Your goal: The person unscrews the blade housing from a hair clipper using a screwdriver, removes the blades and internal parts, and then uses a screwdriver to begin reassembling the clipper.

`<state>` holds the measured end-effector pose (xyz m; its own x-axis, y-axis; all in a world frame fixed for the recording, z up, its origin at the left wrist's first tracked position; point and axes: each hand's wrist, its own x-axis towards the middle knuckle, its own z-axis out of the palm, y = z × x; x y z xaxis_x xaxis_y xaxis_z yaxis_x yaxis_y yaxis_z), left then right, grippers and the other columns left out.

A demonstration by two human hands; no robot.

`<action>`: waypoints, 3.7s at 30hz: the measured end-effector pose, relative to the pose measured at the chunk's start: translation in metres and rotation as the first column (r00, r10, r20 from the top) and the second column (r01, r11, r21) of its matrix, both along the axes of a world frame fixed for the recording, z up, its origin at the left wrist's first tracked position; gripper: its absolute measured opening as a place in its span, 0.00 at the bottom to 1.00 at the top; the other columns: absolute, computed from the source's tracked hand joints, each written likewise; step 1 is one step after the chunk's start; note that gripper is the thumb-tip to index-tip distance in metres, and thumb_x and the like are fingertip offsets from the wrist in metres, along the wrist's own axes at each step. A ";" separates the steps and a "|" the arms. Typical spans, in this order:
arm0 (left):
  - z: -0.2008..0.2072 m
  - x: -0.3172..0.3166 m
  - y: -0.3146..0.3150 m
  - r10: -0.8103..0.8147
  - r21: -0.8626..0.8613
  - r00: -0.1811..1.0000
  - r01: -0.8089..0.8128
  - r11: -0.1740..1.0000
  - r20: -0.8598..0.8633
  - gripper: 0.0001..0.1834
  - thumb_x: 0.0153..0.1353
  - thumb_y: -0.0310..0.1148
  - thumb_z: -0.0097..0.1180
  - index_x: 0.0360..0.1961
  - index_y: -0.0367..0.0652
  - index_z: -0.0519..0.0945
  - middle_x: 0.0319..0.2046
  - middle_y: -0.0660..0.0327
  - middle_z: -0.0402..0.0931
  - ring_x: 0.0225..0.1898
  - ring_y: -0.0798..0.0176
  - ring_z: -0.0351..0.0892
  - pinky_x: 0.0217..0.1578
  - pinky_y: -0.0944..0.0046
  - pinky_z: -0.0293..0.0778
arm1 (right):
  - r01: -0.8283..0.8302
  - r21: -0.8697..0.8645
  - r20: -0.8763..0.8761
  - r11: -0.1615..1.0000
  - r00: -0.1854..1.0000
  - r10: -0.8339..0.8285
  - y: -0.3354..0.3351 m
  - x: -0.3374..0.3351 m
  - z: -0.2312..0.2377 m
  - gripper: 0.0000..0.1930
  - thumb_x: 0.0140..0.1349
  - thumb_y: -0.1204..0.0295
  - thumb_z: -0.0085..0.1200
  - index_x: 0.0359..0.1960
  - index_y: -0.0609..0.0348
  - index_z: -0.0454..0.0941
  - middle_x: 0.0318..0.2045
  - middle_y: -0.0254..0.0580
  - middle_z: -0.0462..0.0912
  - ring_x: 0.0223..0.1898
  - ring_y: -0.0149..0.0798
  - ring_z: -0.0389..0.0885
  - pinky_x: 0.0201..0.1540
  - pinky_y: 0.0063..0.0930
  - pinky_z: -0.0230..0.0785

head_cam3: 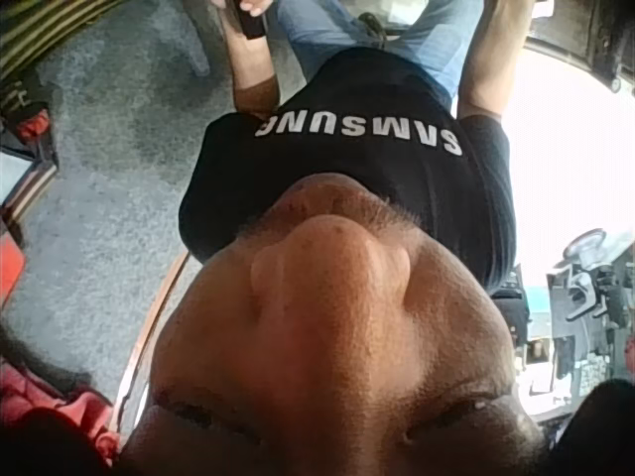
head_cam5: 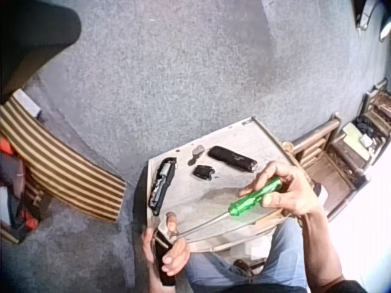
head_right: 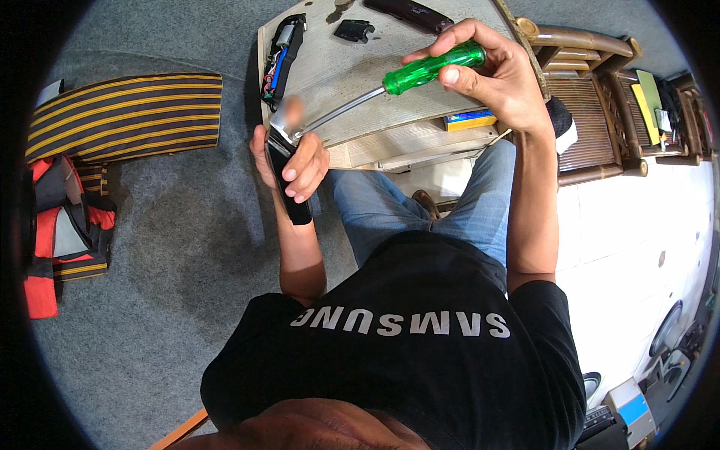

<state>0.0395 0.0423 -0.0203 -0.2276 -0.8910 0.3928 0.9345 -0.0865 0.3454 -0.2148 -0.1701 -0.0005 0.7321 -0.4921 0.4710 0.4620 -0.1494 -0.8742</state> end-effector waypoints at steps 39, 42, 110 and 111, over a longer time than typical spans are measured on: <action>0.030 -0.042 -0.043 0.405 0.092 0.645 -0.595 0.799 0.648 0.20 0.78 0.35 0.53 0.64 0.48 0.61 0.45 0.53 0.79 0.37 0.59 0.86 0.41 0.50 0.88 | 0.115 0.227 -0.218 0.967 0.974 -0.065 0.022 0.017 0.022 0.13 0.73 0.71 0.44 0.55 0.64 0.70 0.29 0.37 0.74 0.22 0.27 0.70 0.25 0.23 0.63; 0.032 -0.043 -0.044 0.404 0.085 0.644 -0.589 0.803 0.650 0.22 0.77 0.34 0.54 0.66 0.50 0.60 0.45 0.54 0.78 0.38 0.60 0.85 0.42 0.51 0.88 | 0.202 0.199 -0.314 0.959 0.940 -0.133 0.030 0.026 0.029 0.10 0.75 0.68 0.51 0.49 0.62 0.70 0.23 0.33 0.72 0.17 0.26 0.69 0.20 0.23 0.59; 0.034 -0.037 -0.048 0.467 -0.006 0.684 -0.561 0.828 0.561 0.50 0.69 0.17 0.42 0.83 0.66 0.34 0.73 0.47 0.60 0.72 0.47 0.68 0.73 0.44 0.65 | 0.045 -0.224 -0.473 0.974 0.868 -0.149 0.041 0.028 0.024 0.20 0.53 0.67 0.69 0.41 0.54 0.69 0.39 0.37 0.78 0.40 0.32 0.74 0.45 0.29 0.69; 0.034 -0.037 -0.048 0.470 -0.003 0.692 -0.561 0.828 0.548 0.49 0.70 0.18 0.42 0.83 0.66 0.35 0.74 0.46 0.59 0.73 0.47 0.67 0.73 0.44 0.64 | 0.064 -0.251 -0.447 0.966 0.877 -0.175 0.040 0.028 0.021 0.20 0.53 0.66 0.70 0.41 0.55 0.70 0.37 0.39 0.80 0.39 0.34 0.77 0.46 0.31 0.71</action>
